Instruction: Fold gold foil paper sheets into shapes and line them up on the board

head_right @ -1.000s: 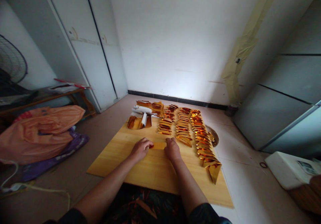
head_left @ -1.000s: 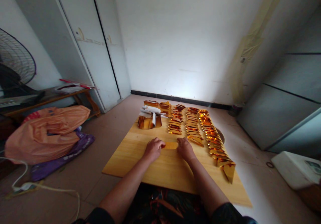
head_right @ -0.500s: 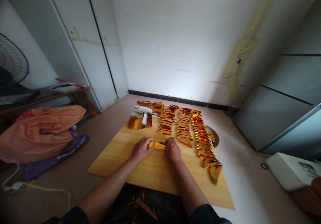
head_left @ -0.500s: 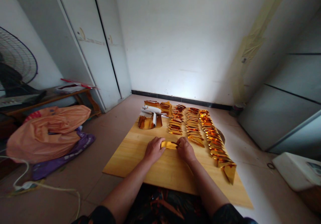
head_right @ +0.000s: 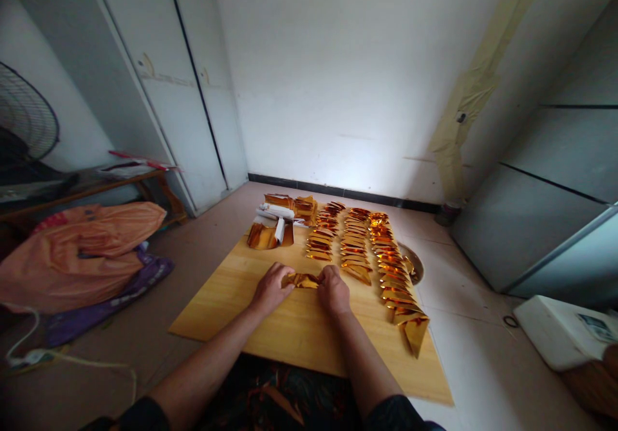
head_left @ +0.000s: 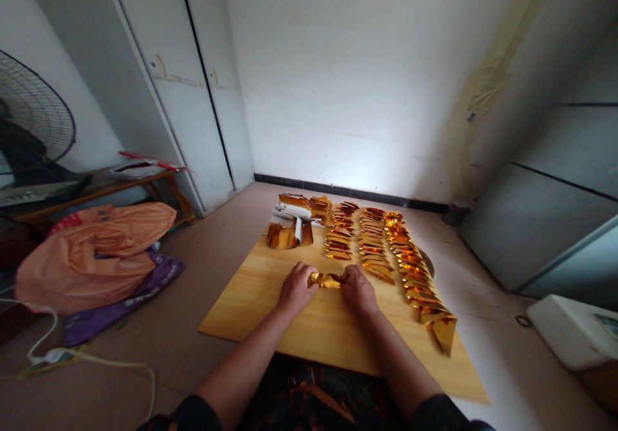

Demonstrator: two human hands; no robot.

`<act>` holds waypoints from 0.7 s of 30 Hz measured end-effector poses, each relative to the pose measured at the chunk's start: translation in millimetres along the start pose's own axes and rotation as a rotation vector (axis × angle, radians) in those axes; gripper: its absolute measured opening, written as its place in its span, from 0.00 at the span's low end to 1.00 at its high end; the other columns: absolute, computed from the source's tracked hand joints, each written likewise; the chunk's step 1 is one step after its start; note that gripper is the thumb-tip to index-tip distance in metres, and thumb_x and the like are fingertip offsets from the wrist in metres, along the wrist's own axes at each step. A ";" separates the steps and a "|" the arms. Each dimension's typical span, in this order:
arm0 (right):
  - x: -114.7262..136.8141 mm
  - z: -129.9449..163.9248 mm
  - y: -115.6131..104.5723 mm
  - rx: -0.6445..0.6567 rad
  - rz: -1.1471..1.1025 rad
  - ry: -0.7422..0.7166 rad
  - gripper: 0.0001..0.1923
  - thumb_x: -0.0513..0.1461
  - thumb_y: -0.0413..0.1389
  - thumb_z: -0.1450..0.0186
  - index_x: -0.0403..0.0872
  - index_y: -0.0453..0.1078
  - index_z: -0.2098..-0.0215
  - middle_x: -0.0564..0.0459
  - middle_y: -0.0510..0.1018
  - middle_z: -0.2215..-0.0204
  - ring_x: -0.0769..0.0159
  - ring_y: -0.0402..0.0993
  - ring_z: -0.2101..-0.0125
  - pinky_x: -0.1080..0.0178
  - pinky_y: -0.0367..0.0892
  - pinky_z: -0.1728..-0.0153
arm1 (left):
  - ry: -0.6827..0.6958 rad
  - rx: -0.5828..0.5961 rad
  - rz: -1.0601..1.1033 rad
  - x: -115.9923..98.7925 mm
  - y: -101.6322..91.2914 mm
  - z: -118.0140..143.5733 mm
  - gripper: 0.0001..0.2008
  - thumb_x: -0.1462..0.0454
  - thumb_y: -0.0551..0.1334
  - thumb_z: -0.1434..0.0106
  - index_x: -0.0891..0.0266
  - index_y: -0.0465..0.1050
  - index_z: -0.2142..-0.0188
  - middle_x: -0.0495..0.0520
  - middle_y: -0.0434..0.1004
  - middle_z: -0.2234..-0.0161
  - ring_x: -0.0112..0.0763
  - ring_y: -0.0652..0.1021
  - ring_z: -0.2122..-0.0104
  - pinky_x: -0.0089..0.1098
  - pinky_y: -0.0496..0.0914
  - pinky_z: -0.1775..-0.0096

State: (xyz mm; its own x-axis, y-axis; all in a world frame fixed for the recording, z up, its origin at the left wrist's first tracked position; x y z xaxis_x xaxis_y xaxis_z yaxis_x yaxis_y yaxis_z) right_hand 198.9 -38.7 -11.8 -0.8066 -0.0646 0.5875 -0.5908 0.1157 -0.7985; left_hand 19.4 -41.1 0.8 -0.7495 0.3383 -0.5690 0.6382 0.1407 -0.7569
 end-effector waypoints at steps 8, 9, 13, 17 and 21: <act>6.8 6.9 -7.1 -0.062 -0.043 -0.080 0.07 0.31 0.48 0.44 0.49 0.63 0.71 0.57 0.69 0.67 0.72 0.67 0.70 0.71 0.58 0.70 | 0.240 -0.044 0.001 -24.1 -5.6 6.7 0.08 0.75 0.55 0.48 0.60 0.65 0.75 0.50 0.69 0.70 0.30 0.69 0.65 0.28 0.64 0.63; 8.7 8.5 -8.5 -0.066 -0.049 -0.103 0.07 0.32 0.48 0.44 0.49 0.63 0.71 0.57 0.70 0.66 0.71 0.67 0.69 0.72 0.59 0.69 | 0.274 -0.036 -0.008 -27.0 -4.8 7.9 0.09 0.75 0.55 0.49 0.61 0.65 0.75 0.50 0.69 0.71 0.30 0.69 0.66 0.29 0.63 0.63; 15.4 16.2 -12.0 -0.072 -0.051 -0.205 0.08 0.31 0.49 0.45 0.49 0.66 0.70 0.54 0.70 0.59 0.71 0.69 0.66 0.71 0.62 0.66 | 0.367 0.017 -0.046 -34.4 0.9 11.6 0.10 0.77 0.55 0.53 0.60 0.65 0.76 0.50 0.72 0.73 0.31 0.70 0.67 0.31 0.62 0.63; 15.1 23.2 -12.5 -0.074 -0.046 -0.277 0.09 0.31 0.50 0.44 0.48 0.70 0.69 0.51 0.69 0.52 0.70 0.71 0.66 0.70 0.65 0.65 | 0.349 0.038 -0.068 -33.1 3.4 11.8 0.11 0.76 0.56 0.53 0.60 0.68 0.74 0.49 0.75 0.73 0.32 0.71 0.66 0.33 0.62 0.62; 12.9 28.0 -11.6 -0.055 -0.097 -0.378 0.11 0.30 0.51 0.43 0.48 0.73 0.71 0.49 0.71 0.56 0.68 0.72 0.62 0.68 0.66 0.60 | 0.328 0.046 -0.038 -31.8 2.4 12.3 0.08 0.73 0.59 0.51 0.60 0.70 0.73 0.50 0.77 0.69 0.33 0.73 0.65 0.34 0.64 0.61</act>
State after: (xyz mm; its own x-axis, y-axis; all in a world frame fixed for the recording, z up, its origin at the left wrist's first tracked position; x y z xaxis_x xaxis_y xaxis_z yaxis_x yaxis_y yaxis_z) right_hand 194.8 -68.6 1.4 -0.7025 -0.4369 0.5618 -0.6710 0.1437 -0.7274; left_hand 42.7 -62.9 13.2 -0.6713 0.6160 -0.4121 0.5966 0.1193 -0.7936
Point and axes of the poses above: each hand's wrist, its own z-axis away from the middle knuckle, its own y-axis out of the palm, x = y × z, the point moved 8 cm from there along -z, towards the middle knuckle
